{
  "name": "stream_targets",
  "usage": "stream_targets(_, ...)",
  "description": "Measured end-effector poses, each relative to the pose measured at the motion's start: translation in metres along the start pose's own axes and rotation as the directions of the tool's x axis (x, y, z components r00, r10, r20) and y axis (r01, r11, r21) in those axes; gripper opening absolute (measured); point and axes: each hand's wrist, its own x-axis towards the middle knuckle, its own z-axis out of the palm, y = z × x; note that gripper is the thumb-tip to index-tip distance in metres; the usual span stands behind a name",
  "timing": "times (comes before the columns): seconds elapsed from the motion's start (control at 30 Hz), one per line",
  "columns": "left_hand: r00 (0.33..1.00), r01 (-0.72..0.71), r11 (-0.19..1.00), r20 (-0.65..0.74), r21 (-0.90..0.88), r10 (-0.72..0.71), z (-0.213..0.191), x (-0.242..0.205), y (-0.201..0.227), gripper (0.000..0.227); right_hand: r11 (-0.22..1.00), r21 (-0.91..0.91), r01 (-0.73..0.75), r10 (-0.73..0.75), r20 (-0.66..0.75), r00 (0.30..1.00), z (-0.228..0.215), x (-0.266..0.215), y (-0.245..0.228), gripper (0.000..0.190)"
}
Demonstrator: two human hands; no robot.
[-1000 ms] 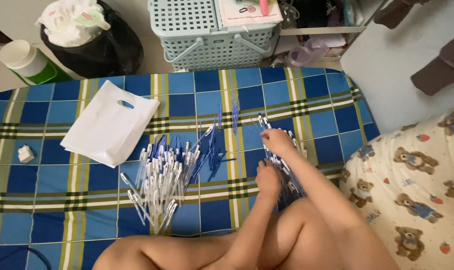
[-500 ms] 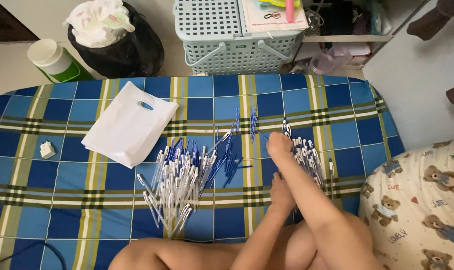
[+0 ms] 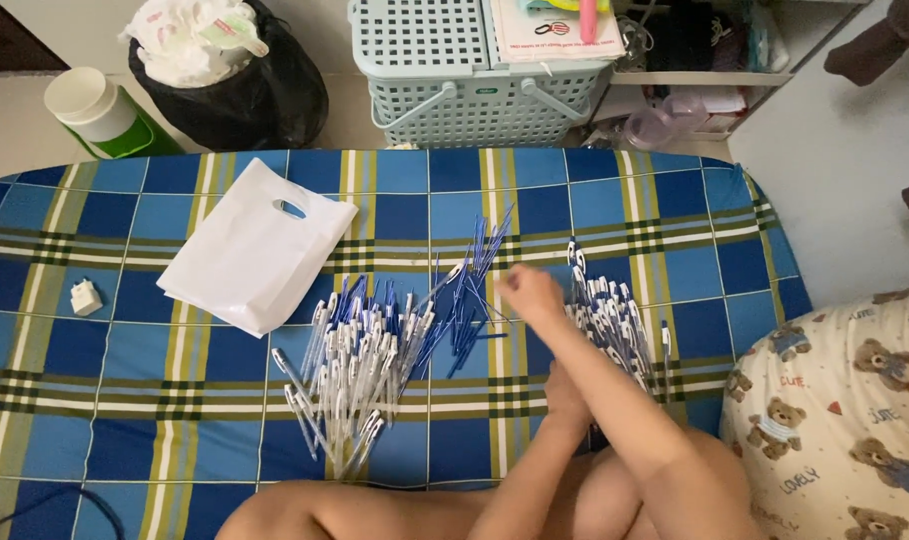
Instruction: Assembling pens by joining barrels and refills manually.
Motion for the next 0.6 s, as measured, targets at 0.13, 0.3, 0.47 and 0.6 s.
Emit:
stream_targets(0.13,1.0,-0.021,0.998,-0.012,0.066,0.022,0.006,0.001,-0.005,0.072,0.991,-0.131,0.042,-0.077,-0.277,0.958,-0.004,0.049,0.064,0.036)
stream_targets(0.3,0.978,-0.071,0.926,-0.157,0.372,0.138,0.014,-0.001,-0.007,0.077,0.925,-0.379,0.035,-0.125,-0.216,0.968,0.006,0.07,0.091,0.024)
stream_targets(0.47,0.991,-0.08,0.925,-0.073,0.373,0.115,-0.004,-0.006,-0.007,0.057,0.944,-0.32,0.08,-0.126,-0.126,0.984,0.037,0.05,0.067,0.029)
stream_targets(0.6,0.994,-0.072,0.889,-0.037,0.453,0.099,-0.025,-0.03,-0.007,0.043,0.972,-0.199,0.125,-0.127,0.002,0.992,0.055,0.021,0.043,0.036)
